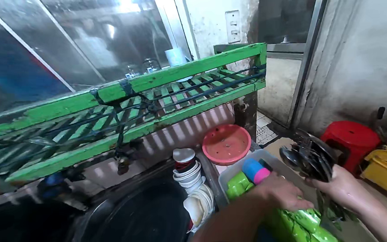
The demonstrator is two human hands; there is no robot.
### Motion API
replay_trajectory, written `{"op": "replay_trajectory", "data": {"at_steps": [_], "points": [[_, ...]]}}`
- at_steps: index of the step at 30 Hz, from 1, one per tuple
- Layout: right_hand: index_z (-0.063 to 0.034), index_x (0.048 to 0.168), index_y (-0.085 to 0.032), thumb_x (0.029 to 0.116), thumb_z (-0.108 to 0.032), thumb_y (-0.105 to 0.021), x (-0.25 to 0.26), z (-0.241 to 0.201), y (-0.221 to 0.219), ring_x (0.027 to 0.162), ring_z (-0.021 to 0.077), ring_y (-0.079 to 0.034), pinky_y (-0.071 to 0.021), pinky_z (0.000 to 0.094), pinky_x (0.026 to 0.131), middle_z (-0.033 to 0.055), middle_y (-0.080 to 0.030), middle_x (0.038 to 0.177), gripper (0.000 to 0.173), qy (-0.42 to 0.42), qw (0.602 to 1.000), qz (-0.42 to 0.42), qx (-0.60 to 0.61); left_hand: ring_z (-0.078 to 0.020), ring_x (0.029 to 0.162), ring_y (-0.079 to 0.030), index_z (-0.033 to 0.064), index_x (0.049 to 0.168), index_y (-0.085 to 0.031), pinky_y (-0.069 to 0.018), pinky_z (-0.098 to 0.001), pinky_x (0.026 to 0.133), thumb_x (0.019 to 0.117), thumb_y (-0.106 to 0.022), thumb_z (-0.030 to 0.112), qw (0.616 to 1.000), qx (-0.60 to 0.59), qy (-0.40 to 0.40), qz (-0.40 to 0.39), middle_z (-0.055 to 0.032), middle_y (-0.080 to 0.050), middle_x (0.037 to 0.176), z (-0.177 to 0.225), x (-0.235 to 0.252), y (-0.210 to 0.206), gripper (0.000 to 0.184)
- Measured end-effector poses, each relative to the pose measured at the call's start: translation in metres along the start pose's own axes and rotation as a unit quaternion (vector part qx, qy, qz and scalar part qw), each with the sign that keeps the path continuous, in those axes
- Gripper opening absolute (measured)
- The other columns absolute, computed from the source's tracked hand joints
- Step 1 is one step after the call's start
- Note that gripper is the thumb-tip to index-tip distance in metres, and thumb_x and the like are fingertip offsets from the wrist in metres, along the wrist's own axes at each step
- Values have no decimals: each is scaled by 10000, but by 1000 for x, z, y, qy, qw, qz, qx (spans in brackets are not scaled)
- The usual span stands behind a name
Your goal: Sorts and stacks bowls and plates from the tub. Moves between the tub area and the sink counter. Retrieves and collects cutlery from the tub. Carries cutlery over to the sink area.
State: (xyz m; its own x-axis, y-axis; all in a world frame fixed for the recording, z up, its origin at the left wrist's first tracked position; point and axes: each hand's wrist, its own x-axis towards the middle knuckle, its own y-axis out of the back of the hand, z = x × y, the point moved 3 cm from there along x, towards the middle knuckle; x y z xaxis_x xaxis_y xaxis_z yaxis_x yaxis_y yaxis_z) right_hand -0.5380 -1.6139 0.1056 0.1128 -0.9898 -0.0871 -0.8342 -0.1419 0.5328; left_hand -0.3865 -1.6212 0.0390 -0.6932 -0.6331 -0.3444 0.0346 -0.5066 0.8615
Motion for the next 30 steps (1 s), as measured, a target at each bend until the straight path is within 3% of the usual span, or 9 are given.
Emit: {"op": "replay_trajectory", "data": {"at_steps": [5, 8, 13, 18, 25, 30], "points": [[-33, 1344, -551, 811, -63, -797, 27, 12, -34, 965, 244, -703, -579, 468, 885, 144, -692, 1131, 587, -48, 997, -65, -17, -306, 1316, -585, 192, 1319, -690, -202, -675, 1213, 1069, -418, 544, 997, 16, -25, 73, -82, -710, 1276, 1, -47, -5, 510], [-30, 1429, -491, 840, -87, -793, 33, 14, -53, 1154, 326, -648, -504, 542, 1014, 199, -654, 1253, 665, -64, 988, -96, -104, -291, 1309, -583, 198, 1323, -685, -171, -635, 1246, 1076, -413, 523, 993, 24, -39, 110, -85, -711, 1239, -8, -69, -16, 491], [-15, 1423, -506, 851, -85, -752, 33, 36, -88, 1202, 422, -624, -482, 633, 1011, 250, -652, 1263, 626, -79, 969, -116, -204, -258, 1251, -616, 198, 1267, -715, -197, -582, 1256, 1077, -456, 449, 982, 30, -62, 173, -65, -724, 1170, -15, -82, -27, 407], [-5, 1406, -516, 834, -67, -756, 30, 42, -97, 1195, 419, -628, -482, 633, 1009, 249, -653, 1259, 623, -90, 966, -112, -213, -256, 1229, -633, 191, 1243, -732, -240, -559, 1245, 1055, -538, 386, 978, 24, -63, 197, -64, -733, 1155, -14, -86, -27, 334], [-54, 1442, -487, 860, -115, -731, 31, 22, -107, 1207, 388, -631, -497, 600, 1009, 214, -657, 1275, 633, -101, 959, -129, -229, -245, 1272, -608, 193, 1257, -724, -214, -560, 1251, 1067, -505, 382, 985, 8, -42, 167, -52, -726, 1208, -13, -87, -22, 346], [-19, 1437, -507, 873, -133, -751, 42, 63, -109, 1218, 412, -621, -484, 620, 1031, 239, -645, 1296, 626, -80, 970, -87, -212, -241, 1266, -611, 191, 1235, -733, -214, -551, 1254, 1063, -515, 377, 981, 8, -51, 187, -51, -730, 1188, -15, -83, -24, 335]]}}
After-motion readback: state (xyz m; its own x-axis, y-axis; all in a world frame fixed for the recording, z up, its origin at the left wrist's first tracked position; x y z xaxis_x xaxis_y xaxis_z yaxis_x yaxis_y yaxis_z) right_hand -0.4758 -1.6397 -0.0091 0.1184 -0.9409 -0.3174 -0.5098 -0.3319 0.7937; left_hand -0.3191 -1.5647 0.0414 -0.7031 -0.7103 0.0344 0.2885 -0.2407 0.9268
